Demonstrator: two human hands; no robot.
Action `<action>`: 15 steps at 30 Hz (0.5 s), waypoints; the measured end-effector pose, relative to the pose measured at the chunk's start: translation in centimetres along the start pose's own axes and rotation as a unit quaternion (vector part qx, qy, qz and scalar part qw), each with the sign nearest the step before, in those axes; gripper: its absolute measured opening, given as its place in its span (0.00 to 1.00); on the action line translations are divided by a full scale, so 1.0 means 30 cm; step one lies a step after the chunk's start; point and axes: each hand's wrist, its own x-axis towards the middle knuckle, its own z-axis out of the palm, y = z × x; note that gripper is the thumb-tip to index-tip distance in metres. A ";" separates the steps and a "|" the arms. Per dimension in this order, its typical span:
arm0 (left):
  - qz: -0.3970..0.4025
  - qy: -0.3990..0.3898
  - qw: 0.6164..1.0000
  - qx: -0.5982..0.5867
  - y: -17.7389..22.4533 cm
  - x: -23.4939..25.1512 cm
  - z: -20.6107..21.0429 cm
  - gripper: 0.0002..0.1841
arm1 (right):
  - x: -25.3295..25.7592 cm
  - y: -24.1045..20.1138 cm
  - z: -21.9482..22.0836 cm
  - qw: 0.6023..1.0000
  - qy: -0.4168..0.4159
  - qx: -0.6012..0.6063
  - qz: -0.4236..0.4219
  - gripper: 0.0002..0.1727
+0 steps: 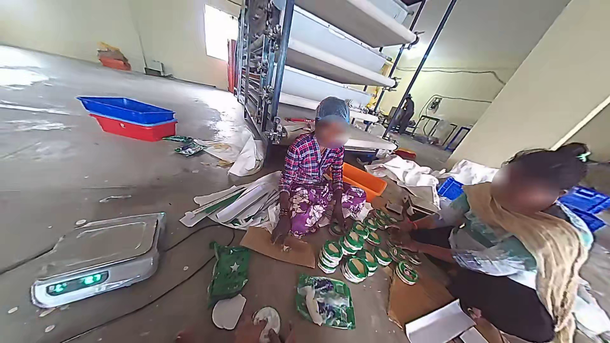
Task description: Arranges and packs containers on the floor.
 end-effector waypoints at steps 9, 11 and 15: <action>0.146 0.067 0.986 0.043 0.055 -0.068 0.026 0.49 | 0.086 0.060 -0.049 0.999 -0.040 0.003 0.014 0.42; 0.245 0.123 0.949 0.156 0.083 -0.140 0.045 0.41 | 0.012 -0.013 -0.057 1.000 -0.008 -0.006 0.027 0.40; 0.402 0.094 0.830 0.376 -0.019 -0.164 0.110 0.28 | 0.036 -0.010 -0.115 0.990 0.137 0.036 0.006 0.34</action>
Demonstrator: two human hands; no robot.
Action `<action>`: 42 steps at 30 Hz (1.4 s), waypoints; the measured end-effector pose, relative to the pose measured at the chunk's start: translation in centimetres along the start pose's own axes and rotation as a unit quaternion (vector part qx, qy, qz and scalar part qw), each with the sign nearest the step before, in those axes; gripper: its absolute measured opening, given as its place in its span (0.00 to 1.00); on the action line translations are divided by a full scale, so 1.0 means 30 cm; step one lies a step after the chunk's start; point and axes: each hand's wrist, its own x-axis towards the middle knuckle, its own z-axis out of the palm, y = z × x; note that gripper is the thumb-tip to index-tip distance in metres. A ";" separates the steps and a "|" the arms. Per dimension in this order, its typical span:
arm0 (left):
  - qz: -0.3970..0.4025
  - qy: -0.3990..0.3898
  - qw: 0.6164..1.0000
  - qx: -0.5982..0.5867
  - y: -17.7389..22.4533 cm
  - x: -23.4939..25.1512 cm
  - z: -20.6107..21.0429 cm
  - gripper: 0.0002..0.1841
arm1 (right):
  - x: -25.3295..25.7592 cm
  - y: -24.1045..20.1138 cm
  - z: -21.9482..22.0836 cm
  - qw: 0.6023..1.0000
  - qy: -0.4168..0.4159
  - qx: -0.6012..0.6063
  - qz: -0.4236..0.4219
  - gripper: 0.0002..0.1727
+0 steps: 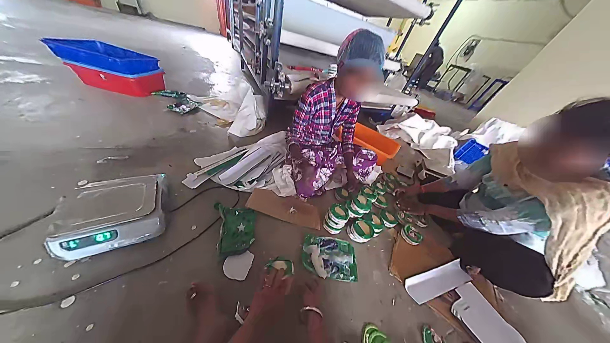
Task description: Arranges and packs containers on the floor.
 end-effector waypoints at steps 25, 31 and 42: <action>-0.268 -0.089 0.943 -0.177 -0.023 -0.012 -0.005 0.66 | 0.183 -0.033 -0.103 0.809 -0.024 -0.580 -0.099 0.41; -0.259 -0.182 0.929 -0.194 -0.062 0.009 -0.089 0.65 | 0.180 0.008 -0.098 0.796 0.029 -0.576 -0.185 0.27; -0.225 -0.215 0.934 -0.173 -0.136 -0.012 -0.131 0.60 | -0.149 -0.083 -0.058 0.902 -0.178 -0.346 -0.190 0.21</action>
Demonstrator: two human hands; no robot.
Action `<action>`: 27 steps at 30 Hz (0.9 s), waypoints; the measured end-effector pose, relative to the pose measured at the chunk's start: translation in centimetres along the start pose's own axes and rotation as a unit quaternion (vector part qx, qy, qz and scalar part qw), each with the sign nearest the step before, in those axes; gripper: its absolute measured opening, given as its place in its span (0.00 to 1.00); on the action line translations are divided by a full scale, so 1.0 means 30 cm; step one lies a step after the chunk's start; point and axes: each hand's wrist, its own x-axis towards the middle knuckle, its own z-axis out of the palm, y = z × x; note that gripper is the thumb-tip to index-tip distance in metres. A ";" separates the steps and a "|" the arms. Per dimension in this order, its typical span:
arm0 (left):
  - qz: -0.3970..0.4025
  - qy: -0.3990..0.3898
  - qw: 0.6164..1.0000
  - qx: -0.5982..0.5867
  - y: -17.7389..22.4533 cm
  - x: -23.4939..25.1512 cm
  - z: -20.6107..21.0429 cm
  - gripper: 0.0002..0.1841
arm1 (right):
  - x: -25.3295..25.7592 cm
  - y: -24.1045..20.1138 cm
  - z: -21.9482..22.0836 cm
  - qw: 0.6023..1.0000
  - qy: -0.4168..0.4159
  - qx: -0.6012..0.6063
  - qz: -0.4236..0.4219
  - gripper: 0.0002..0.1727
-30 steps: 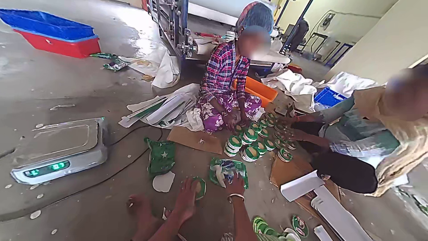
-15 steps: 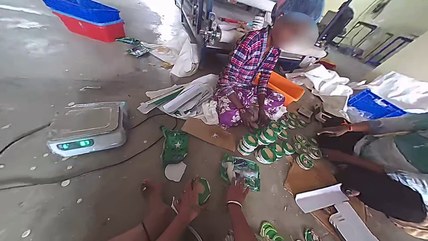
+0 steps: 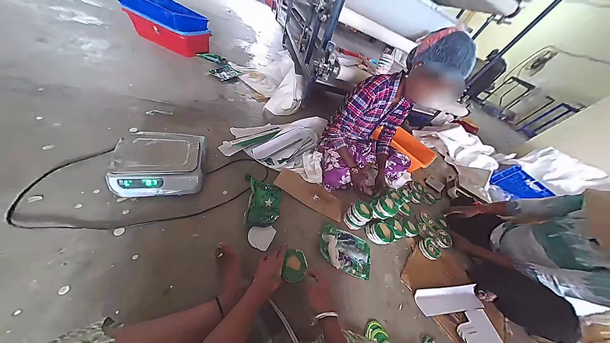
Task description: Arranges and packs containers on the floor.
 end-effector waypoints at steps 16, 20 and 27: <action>0.007 -0.020 0.998 -0.063 -0.085 0.018 0.014 0.53 | -0.078 -0.049 0.170 0.970 0.090 -0.223 0.040 0.28; 0.007 -0.018 0.998 -0.066 -0.090 0.025 0.004 0.52 | -0.140 -0.118 0.191 0.969 0.066 -0.235 -0.021 0.27; 0.003 -0.027 0.997 -0.070 -0.090 0.019 -0.001 0.49 | -0.057 -0.140 0.178 0.931 0.001 -0.348 -0.108 0.36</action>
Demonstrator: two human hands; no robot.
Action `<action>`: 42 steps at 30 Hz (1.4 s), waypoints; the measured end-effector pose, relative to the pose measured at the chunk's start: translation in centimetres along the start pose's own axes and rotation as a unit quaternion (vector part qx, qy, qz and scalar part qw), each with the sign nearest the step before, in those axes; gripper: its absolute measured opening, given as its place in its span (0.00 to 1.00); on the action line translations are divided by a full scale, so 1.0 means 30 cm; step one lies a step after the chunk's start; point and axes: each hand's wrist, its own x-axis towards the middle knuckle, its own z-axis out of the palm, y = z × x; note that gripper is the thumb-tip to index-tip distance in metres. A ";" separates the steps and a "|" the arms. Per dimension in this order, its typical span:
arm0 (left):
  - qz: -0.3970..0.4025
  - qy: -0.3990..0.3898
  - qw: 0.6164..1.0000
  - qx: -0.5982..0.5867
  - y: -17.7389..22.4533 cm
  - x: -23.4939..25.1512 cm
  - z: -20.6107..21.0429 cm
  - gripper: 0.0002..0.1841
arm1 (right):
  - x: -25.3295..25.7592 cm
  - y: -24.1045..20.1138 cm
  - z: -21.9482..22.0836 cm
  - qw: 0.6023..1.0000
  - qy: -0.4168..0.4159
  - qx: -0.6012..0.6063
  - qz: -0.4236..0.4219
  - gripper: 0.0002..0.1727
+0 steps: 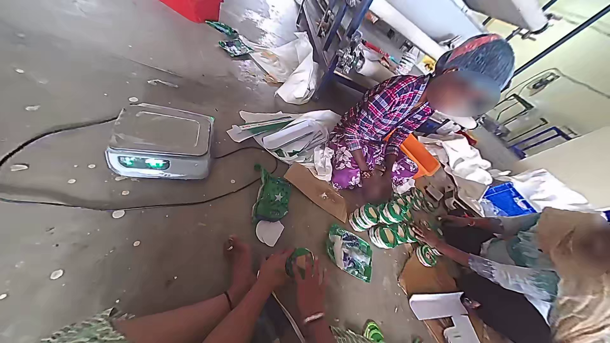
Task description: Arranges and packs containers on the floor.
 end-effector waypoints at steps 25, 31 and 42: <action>-0.015 -0.007 1.000 0.013 0.018 0.000 -0.004 0.51 | -0.057 0.055 0.016 0.991 0.125 0.036 -0.025 0.26; -0.015 -0.008 1.000 0.018 0.033 -0.011 -0.017 0.51 | 0.116 0.163 0.020 0.998 0.050 -0.039 -0.028 0.43; 0.009 0.029 0.999 0.028 0.019 -0.007 0.013 0.50 | -0.079 0.180 -0.131 0.984 -0.095 0.142 0.039 0.36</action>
